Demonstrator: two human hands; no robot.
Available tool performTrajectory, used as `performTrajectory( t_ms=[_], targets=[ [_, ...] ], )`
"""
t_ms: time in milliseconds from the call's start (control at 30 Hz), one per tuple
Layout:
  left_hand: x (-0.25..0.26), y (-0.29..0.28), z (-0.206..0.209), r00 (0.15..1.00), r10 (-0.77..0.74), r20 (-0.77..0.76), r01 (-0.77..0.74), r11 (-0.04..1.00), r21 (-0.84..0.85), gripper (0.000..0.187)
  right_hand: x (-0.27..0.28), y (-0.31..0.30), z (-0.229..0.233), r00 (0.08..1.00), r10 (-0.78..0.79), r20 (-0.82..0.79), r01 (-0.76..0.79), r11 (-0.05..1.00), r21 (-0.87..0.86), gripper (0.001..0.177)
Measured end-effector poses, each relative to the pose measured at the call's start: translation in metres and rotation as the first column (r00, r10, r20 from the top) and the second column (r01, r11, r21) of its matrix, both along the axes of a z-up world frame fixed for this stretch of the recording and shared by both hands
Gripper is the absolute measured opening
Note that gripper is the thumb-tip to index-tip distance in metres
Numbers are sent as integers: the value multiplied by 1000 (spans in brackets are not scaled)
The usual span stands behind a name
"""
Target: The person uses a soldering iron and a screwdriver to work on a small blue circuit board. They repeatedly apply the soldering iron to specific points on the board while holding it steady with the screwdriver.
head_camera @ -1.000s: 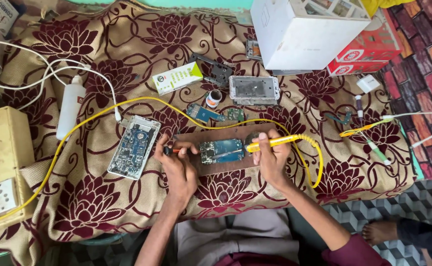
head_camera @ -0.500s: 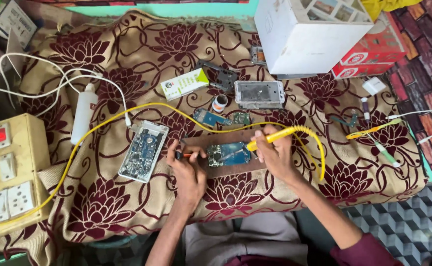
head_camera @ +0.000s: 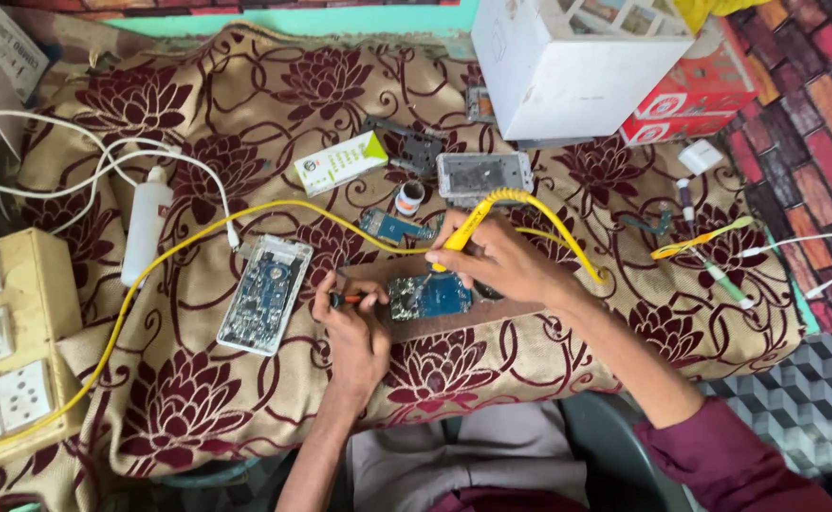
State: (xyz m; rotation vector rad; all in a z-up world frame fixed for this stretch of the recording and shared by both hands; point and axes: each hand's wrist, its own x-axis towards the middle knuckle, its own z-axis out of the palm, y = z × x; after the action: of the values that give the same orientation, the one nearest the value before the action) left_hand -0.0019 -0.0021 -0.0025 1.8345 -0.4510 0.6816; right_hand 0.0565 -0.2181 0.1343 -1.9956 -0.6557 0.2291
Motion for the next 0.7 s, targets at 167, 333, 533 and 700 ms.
performTrajectory(
  t_ms=[167,333,533,700],
  targets=[
    [3,-2,0,999,12,31,-13,1000,25,78,-22,-4,-7,996,-85,33,85,996,-7,16],
    [5,-3,-1,998,24,54,-26,999,34,85,-45,-4,-31,963,-268,6,267,961,68,15],
    [4,-6,-4,1000,-12,-21,11,998,-68,81,-58,6,-70,874,-485,39,447,832,329,20],
    [6,-5,-4,997,39,65,-40,999,10,83,-56,5,-83,833,-551,-41,522,760,387,21]
  ],
)
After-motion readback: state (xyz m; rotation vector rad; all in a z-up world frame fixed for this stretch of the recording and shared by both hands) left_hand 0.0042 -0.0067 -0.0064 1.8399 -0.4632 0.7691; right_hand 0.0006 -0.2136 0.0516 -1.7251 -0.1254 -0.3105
